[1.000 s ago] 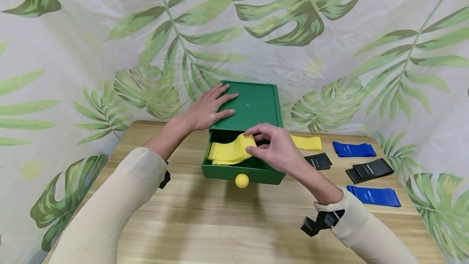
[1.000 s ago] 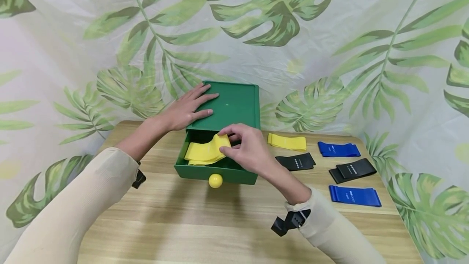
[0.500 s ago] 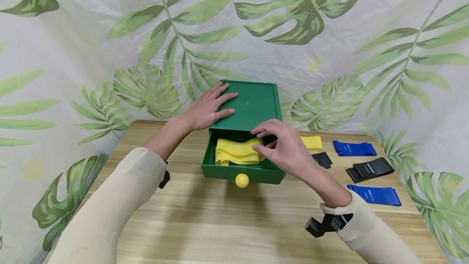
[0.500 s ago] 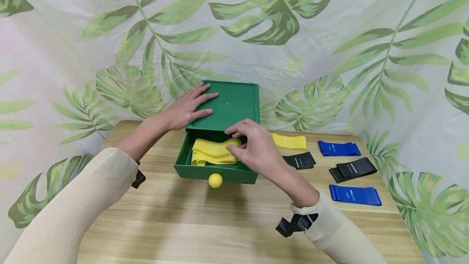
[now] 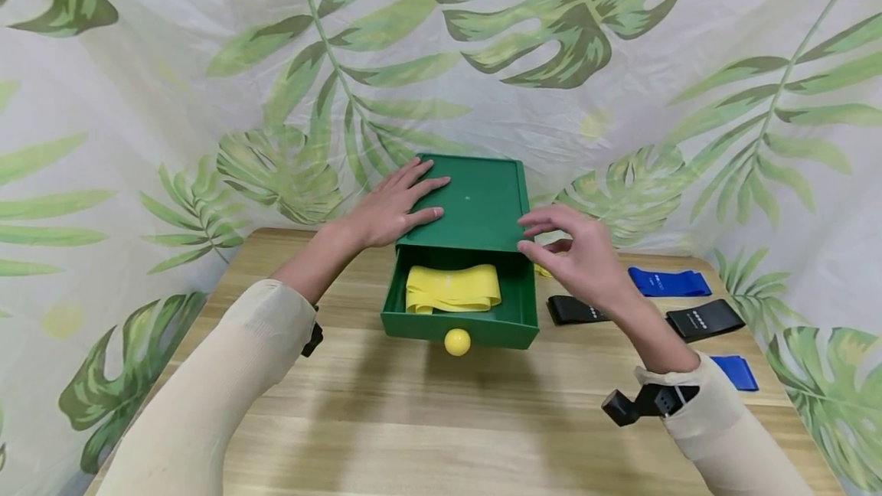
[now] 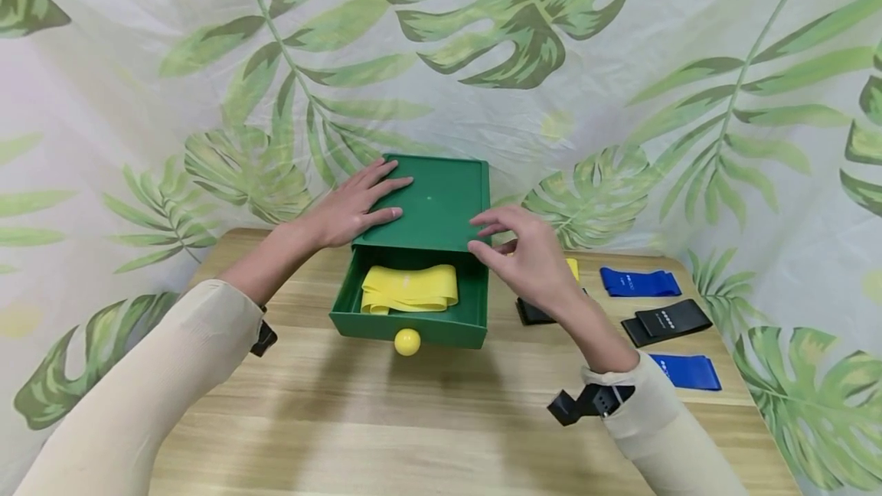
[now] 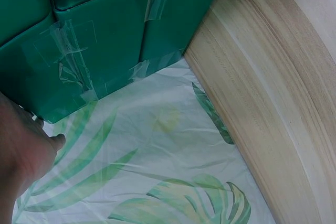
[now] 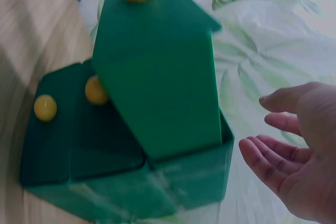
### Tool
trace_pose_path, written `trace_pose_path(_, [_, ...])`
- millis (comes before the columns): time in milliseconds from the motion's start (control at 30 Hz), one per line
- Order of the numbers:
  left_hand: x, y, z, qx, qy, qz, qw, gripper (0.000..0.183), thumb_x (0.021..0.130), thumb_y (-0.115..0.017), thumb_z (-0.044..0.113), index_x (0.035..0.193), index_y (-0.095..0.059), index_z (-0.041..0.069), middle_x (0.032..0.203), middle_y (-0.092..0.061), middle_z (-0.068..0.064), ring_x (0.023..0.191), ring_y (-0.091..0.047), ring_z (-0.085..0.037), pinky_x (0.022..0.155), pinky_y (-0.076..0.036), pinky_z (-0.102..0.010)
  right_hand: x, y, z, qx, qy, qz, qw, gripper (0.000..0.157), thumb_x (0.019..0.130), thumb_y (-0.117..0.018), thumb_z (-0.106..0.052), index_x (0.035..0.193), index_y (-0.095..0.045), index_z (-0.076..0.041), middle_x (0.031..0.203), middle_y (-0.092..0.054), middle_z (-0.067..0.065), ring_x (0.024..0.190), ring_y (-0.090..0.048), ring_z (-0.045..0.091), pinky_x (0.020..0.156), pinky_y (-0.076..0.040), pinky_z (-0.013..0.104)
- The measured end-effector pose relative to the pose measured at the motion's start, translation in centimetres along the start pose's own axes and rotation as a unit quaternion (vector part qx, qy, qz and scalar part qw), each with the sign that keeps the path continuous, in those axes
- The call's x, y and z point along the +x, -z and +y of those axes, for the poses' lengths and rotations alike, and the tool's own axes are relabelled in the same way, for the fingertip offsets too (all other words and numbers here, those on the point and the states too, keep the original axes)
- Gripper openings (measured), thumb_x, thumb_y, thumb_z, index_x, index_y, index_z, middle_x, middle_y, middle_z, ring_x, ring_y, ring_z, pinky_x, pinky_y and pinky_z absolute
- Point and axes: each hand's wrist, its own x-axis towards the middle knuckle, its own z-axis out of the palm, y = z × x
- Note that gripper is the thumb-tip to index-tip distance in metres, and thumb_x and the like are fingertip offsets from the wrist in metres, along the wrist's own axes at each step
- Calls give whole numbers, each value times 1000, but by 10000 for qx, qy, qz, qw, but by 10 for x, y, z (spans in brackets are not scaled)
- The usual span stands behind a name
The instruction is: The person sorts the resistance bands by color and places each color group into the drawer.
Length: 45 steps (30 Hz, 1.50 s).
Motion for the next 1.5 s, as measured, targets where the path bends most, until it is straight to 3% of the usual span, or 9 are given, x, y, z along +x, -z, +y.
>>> trace_pose_path(300, [-3, -2, -2, 1, 0, 27, 10000, 66, 113, -41, 55, 170, -28, 27, 179, -6, -8, 165, 4, -29, 130, -8, -59, -1, 16, 36, 218, -72, -84, 9997, 31, 99, -75, -4, 130, -72, 0, 127, -70, 16, 112, -70, 30, 83, -57, 16])
trace_pose_path(600, [-6, -3, -2, 32, 9, 45, 10000, 65, 112, -41, 55, 170, -28, 27, 179, -6, -8, 165, 5, -28, 130, -7, -58, -5, 27, 83, 604, -637, -218, 9959, 31, 104, -70, -10, 133, -70, 1, 128, -71, 21, 106, -68, 6, 87, -55, 14])
trace_pose_path(967, [-5, -4, 0, 7, -29, 43, 10000, 65, 113, -41, 55, 170, -29, 26, 179, -7, -8, 165, 5, -28, 130, -7, -58, -17, 38, 137, -15, -1262, -387, 9913, 36, 106, -69, -23, 137, -69, -3, 132, -70, 18, 107, -62, 0, 89, -48, 10])
trace_pose_path(1167, [-3, -7, -2, 31, -50, 77, 10000, 65, 113, -41, 55, 170, -28, 27, 179, -7, -8, 165, 5, -28, 130, -8, -58, -23, 40, 169, -213, -1307, -330, 9906, 34, 106, -69, -22, 134, -70, -2, 130, -70, 21, 104, -60, -5, 88, -46, 8])
trace_pose_path(1400, [-4, -4, 0, 31, -27, 107, 9999, 65, 113, -42, 54, 170, -29, 26, 179, -6, -8, 165, 5, -28, 130, -7, -57, -27, 41, 192, -509, -1460, -303, 9875, 35, 106, -69, -20, 131, -70, 4, 127, -69, 26, 113, -65, 32, 82, -47, 9])
trace_pose_path(1500, [-4, -3, 1, 43, -29, 125, 9999, 65, 112, -42, 55, 170, -29, 27, 179, -6, -8, 165, 5, -28, 131, -6, -57, -30, 42, 201, -562, -1651, -386, 9839, 37, 106, -68, -22, 133, -69, 5, 125, -69, 27, 114, -64, 40, 80, -48, 12])
